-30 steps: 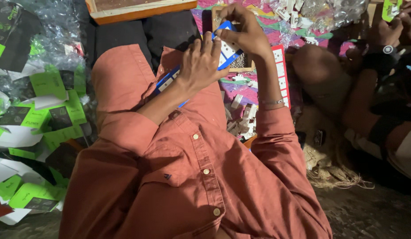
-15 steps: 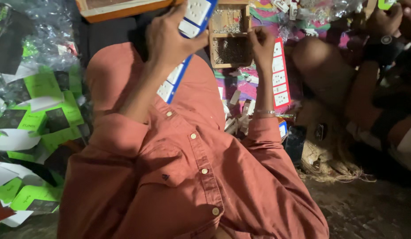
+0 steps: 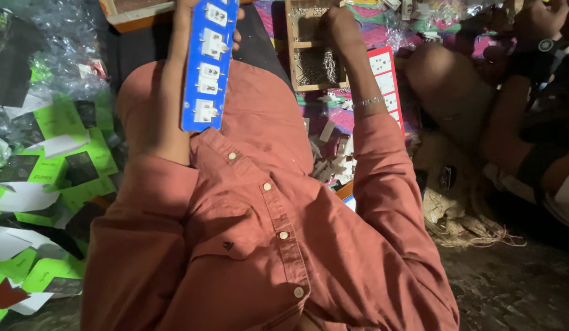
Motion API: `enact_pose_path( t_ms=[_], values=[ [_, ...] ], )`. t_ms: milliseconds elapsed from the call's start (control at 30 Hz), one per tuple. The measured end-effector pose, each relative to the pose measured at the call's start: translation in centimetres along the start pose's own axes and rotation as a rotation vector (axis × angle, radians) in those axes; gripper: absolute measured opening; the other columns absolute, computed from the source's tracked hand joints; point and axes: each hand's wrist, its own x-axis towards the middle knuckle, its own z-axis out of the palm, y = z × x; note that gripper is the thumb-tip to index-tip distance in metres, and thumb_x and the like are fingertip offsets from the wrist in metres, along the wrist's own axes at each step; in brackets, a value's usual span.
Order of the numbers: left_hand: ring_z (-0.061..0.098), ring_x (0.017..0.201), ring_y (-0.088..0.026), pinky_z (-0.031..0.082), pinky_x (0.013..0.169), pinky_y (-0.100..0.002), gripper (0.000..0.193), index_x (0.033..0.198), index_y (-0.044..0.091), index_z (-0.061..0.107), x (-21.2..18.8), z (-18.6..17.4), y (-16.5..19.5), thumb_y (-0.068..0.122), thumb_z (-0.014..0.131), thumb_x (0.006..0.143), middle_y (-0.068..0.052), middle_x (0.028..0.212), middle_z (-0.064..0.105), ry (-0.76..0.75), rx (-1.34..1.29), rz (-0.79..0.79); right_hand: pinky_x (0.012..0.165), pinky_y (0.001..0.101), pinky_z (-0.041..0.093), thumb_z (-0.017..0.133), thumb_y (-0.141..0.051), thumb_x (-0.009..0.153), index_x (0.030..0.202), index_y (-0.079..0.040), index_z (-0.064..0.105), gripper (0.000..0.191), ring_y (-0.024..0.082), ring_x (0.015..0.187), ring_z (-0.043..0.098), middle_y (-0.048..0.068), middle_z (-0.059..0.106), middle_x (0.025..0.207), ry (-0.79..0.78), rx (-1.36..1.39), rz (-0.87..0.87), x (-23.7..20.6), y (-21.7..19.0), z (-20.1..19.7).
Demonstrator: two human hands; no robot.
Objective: The person sits on the floor holding a blue mounting board on their lap and attaches white electrical switch and socket modules onto it, taking small screws from a wooden compartment box and fastening the modules by hand. They continue fitting modules one at a time and reach into the box for more screws throughout the clip.
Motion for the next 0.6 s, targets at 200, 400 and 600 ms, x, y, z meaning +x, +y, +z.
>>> enact_pose_path(
  t_ms=[200, 400, 600],
  values=[
    [0.073, 0.094, -0.022, 0.061, 0.086, -0.038, 0.072, 0.138, -0.006, 0.062, 0.9, -1.5, -2.1, 0.058, 0.046, 0.108, -0.017, 0.127, 0.071, -0.237, -0.327, -0.177, 0.065, 0.0404, 0.058, 0.087, -0.021, 0.073, 0.08, -0.002, 0.075, 0.023, 0.032, 0.068, 0.071, 0.019, 0.073, 0.08, -0.136, 0.046, -0.104, 1.5, -1.0, 0.4],
    [0.073, 0.094, -0.031, 0.063, 0.085, -0.046, 0.083, 0.14, -0.003, 0.058, 3.8, -2.8, -7.4, 0.066, 0.056, 0.094, -0.022, 0.123, 0.069, -0.421, -0.472, -0.295, 0.069, 0.0402, 0.058, 0.085, -0.022, 0.081, 0.085, -0.006, 0.076, 0.019, 0.033, 0.069, 0.072, 0.019, 0.074, 0.082, -0.21, -0.017, -0.023, 2.1, -1.4, 0.6],
    [0.072, 0.095, -0.03, 0.061, 0.084, -0.044, 0.078, 0.142, -0.004, 0.056, 2.8, -1.1, -7.8, 0.059, 0.054, 0.096, -0.024, 0.122, 0.068, -0.414, -0.566, -0.328, 0.072, 0.0434, 0.059, 0.082, -0.016, 0.079, 0.079, -0.003, 0.077, 0.014, 0.038, 0.077, 0.072, 0.026, 0.072, 0.083, -0.148, -0.174, 0.001, 2.2, -1.5, 0.4]
  ],
)
